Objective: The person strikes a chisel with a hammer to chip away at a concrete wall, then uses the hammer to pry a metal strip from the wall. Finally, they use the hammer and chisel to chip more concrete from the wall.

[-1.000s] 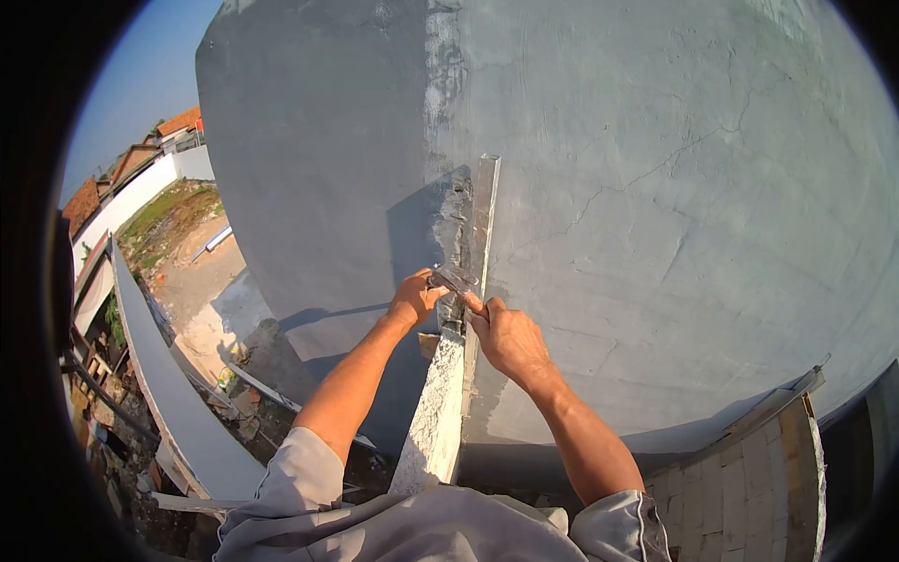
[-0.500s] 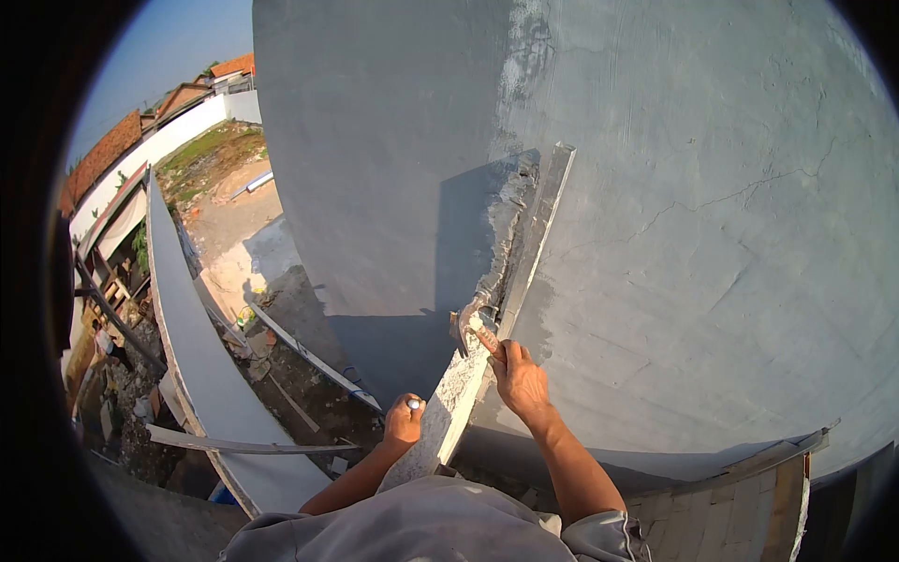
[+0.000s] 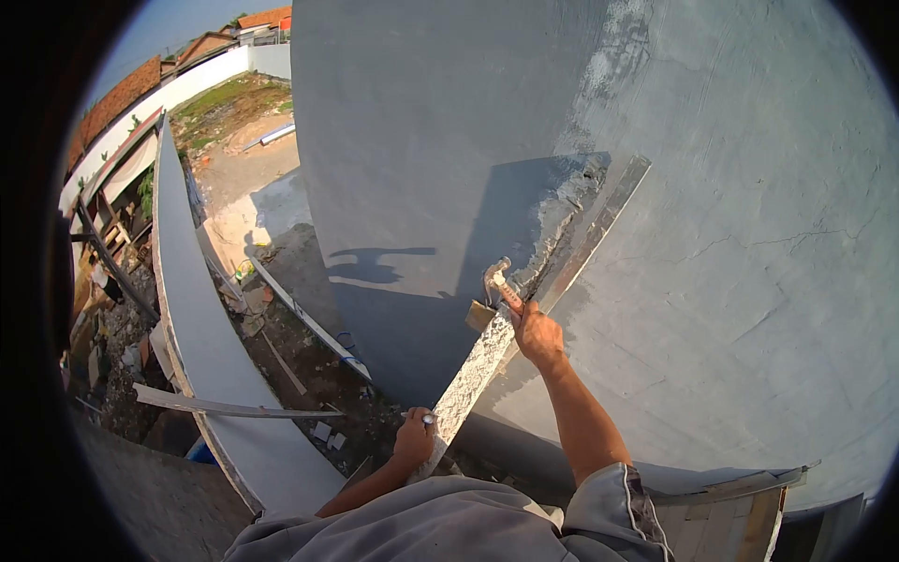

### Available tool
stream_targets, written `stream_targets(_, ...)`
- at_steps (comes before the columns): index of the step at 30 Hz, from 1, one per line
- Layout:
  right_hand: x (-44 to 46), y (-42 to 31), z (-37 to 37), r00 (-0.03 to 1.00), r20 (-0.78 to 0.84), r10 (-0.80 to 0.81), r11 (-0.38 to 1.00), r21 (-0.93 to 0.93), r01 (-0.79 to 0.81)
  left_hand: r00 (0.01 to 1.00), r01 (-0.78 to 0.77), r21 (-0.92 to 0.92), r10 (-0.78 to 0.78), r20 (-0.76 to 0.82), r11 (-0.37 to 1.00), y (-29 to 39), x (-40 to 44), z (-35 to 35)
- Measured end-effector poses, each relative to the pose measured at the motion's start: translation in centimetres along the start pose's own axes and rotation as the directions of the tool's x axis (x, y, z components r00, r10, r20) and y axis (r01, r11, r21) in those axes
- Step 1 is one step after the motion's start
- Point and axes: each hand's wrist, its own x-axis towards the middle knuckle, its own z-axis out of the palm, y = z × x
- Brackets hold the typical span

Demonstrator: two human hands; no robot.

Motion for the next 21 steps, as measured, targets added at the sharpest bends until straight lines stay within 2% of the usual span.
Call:
stream_targets(1, 1.7, 2.6, 2.5, 0.992, 0.109, 0.067, 0.997, -0.049, -0.062, 1.0, 0.005, -0.014, -0.005, -0.003, 1.0, 0.0, -0.2, 0.2)
stream_targets(5, -2.0, -2.7, 2.4, 0.994, 0.102, -0.051, 0.999, -0.003, 0.052, 0.998, 0.053, 0.001, -0.053, -0.03, 0.999, 0.4, -0.1, 0.2)
stream_targets(7, -3.0, -3.1, 0.8, 0.934, 0.014, -0.356, 0.932, -0.069, 0.356, 0.998, 0.059, -0.009, -0.059, -0.024, 0.998, 0.1, 0.0, 0.2)
stream_targets(8, -2.8, -2.1, 0.0, 0.85, -0.045, -0.525, 0.847, -0.131, 0.515, 0.997, 0.067, -0.015, -0.067, -0.024, 0.998, 0.2, 0.0, 0.3)
stream_targets(10, -1.5, 0.5, -0.6, 0.976, 0.03, -0.217, 0.974, -0.057, 0.218, 0.997, 0.074, -0.018, -0.074, -0.016, 0.997, 0.2, 0.0, 0.1)
stream_targets(11, 0.6, 2.1, 0.3, 0.984, 0.064, 0.167, 0.986, 0.003, -0.167, 0.998, 0.064, -0.021, -0.065, -0.027, 0.998, 0.3, -0.1, 0.2)
stream_targets(14, -0.7, 0.8, 0.9, 0.985, 0.093, 0.149, 0.983, 0.093, -0.157, 0.999, 0.042, -0.006, -0.042, -0.034, 0.999, 0.1, 0.1, 0.3)
stream_targets(15, -2.1, -1.4, -0.3, 0.997, 0.027, 0.068, 0.995, 0.07, -0.07, 0.999, 0.049, 0.001, -0.049, -0.013, 0.999, -0.2, 0.2, 0.5)
stream_targets(16, -2.8, -2.7, -1.6, 0.997, 0.069, -0.039, 0.997, 0.062, 0.035, 0.998, 0.056, 0.014, -0.057, 0.011, 0.998, -0.5, 0.1, 0.5)
stream_targets(18, -2.8, -3.1, -3.2, 0.946, 0.02, -0.325, 0.944, -0.052, 0.325, 0.998, 0.058, 0.008, -0.058, 0.022, 0.998, -0.7, 0.3, 0.5)
stream_targets(20, -1.3, 0.0, -1.8, 0.946, -0.004, -0.324, 0.941, -0.101, 0.322, 0.999, 0.044, 0.01, -0.044, 0.022, 0.999, -1.0, -0.1, 0.3)
stream_targets(21, -0.1, 0.3, -1.3, 1.0, 0.001, 0.02, 1.0, -0.016, -0.02, 1.0, 0.025, 0.01, -0.025, 0.01, 1.0, -1.2, -0.1, 0.2)
